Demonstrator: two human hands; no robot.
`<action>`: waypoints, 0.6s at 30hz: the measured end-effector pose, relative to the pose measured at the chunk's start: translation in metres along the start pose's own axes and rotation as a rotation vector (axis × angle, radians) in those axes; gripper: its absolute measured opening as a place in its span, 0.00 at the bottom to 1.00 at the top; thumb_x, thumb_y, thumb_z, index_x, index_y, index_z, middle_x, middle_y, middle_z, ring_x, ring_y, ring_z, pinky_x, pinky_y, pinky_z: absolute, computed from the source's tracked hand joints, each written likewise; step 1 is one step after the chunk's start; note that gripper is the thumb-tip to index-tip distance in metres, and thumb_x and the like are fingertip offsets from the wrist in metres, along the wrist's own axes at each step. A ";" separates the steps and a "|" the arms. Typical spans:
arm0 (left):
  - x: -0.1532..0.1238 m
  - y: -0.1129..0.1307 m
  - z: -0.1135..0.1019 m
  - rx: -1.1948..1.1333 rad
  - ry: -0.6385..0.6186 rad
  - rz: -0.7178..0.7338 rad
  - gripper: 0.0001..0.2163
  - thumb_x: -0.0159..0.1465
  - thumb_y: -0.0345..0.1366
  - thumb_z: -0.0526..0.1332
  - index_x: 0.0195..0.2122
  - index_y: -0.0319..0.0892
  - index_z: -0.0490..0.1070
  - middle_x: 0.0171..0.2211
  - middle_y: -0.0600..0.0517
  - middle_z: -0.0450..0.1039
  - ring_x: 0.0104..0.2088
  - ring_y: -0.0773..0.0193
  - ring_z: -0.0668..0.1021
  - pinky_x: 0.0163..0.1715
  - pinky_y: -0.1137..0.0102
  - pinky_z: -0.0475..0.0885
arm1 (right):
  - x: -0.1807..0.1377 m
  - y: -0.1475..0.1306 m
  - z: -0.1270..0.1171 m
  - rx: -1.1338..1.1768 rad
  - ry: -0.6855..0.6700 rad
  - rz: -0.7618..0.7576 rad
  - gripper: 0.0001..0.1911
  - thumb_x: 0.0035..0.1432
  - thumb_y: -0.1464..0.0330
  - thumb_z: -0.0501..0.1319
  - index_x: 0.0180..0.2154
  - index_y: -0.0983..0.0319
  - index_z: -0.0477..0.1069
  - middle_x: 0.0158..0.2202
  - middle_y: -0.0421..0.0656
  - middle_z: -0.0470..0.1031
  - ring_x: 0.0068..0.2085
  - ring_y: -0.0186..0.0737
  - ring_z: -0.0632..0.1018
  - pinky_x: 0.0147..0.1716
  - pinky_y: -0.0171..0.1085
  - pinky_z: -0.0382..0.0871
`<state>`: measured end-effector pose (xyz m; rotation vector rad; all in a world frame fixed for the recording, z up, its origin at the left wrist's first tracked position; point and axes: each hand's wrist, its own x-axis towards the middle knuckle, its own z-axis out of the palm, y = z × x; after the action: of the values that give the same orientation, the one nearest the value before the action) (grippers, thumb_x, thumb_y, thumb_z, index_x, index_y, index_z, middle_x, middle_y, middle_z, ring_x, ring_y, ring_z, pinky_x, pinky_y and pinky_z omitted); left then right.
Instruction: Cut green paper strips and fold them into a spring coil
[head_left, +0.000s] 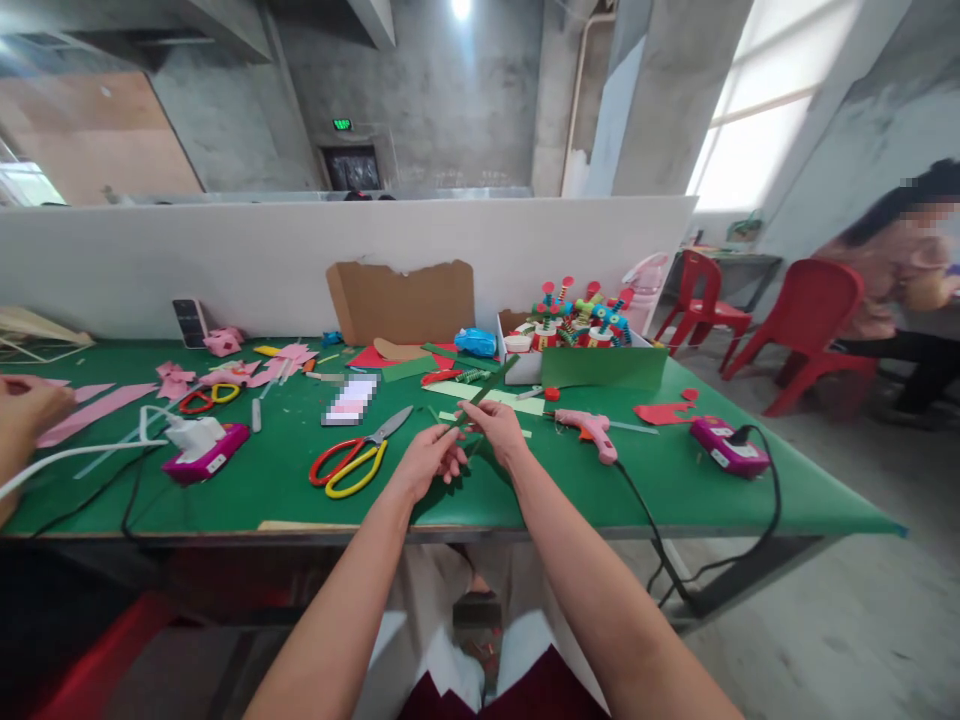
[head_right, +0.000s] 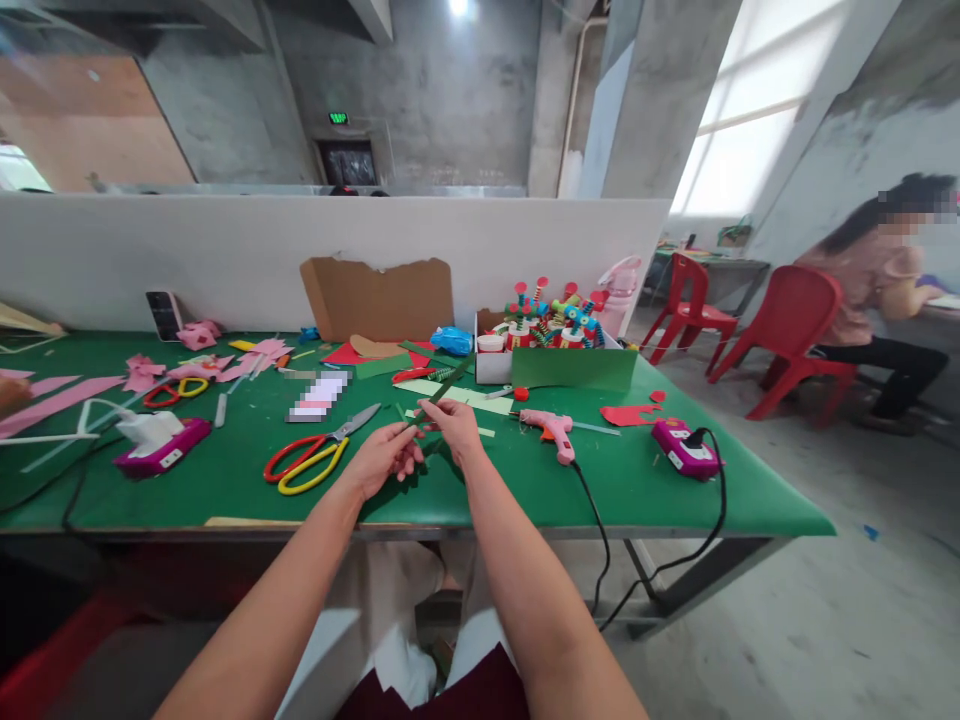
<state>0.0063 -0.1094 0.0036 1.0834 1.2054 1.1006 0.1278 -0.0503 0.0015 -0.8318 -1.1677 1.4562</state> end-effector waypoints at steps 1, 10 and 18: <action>0.000 -0.002 0.000 0.003 0.068 0.045 0.13 0.58 0.45 0.60 0.30 0.39 0.66 0.17 0.54 0.70 0.12 0.72 0.69 0.10 0.79 0.59 | 0.000 0.000 0.000 -0.002 0.015 0.009 0.17 0.36 0.57 0.71 0.25 0.64 0.78 0.23 0.42 0.78 0.25 0.33 0.75 0.24 0.32 0.70; 0.007 -0.009 -0.014 -0.064 0.490 0.230 0.16 0.51 0.48 0.63 0.29 0.38 0.71 0.23 0.52 0.73 0.17 0.70 0.72 0.15 0.76 0.66 | 0.004 0.004 -0.005 0.040 0.115 0.071 0.16 0.34 0.60 0.72 0.20 0.64 0.73 0.21 0.42 0.77 0.23 0.32 0.74 0.28 0.33 0.71; 0.009 -0.009 -0.024 -0.347 0.689 0.250 0.11 0.51 0.42 0.63 0.27 0.40 0.65 0.18 0.57 0.68 0.16 0.73 0.69 0.15 0.78 0.65 | 0.007 0.002 -0.012 -0.001 0.185 0.011 0.18 0.31 0.57 0.72 0.21 0.63 0.72 0.19 0.38 0.73 0.22 0.32 0.72 0.26 0.34 0.70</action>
<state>-0.0163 -0.1006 -0.0075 0.6014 1.3434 1.8965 0.1368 -0.0408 -0.0037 -0.9542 -1.0262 1.3562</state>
